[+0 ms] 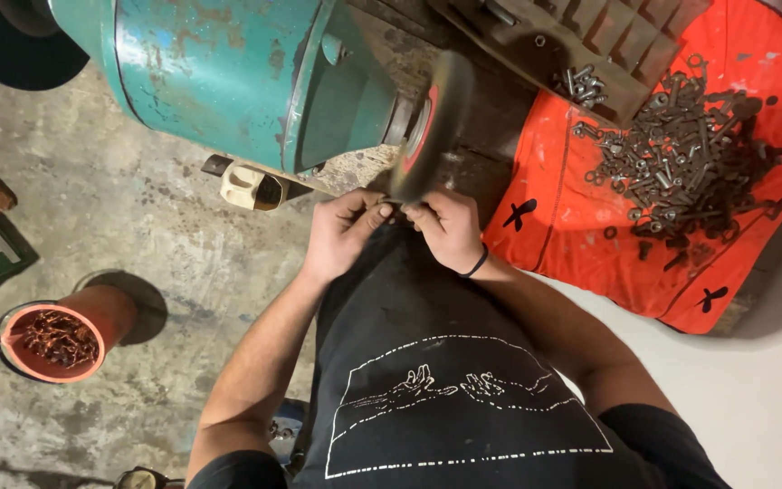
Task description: Clean rust and debris from small metal bolts and nuts using a bench grinder with a wire wheel brush.
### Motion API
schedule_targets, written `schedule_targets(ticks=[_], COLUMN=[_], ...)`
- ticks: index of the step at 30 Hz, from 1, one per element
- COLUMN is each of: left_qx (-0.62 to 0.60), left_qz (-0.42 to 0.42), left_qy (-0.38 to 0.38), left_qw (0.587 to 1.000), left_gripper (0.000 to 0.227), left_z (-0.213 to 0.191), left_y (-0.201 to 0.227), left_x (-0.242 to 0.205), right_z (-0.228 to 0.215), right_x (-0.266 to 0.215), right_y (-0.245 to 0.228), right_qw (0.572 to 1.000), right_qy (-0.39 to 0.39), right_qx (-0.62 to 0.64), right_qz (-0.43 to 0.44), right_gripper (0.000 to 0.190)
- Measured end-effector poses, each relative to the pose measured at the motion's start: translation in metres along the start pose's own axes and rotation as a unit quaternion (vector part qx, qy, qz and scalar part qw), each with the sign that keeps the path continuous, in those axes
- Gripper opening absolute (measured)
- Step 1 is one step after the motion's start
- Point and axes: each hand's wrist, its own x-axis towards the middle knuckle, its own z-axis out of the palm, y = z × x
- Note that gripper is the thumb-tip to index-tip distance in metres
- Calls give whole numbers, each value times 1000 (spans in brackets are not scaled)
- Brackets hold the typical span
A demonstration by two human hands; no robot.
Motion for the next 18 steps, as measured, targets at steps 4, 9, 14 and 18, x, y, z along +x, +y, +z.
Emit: schedule_targets(ticks=[4, 9, 14, 18], left_qx=[5, 34, -45, -90], left_qz=[8, 12, -11, -26], left_qy=[10, 16, 11, 20], left_qw=[1000, 999, 999, 995], left_gripper=[13, 12, 15, 17], left_z=[0, 9, 26, 26], left_y=[-1, 5, -19, -20], left_x=[0, 5, 6, 3], right_z=[2, -5, -17, -16], right_x=[-1, -2, 1, 0], right_y=[-7, -7, -21, -15], right_qw=[1000, 999, 999, 1000], right_qy=[-1, 17, 35, 23], right_qx=[5, 8, -17, -12], right_qz=[12, 35, 9, 10], right_gripper=[10, 11, 12, 12])
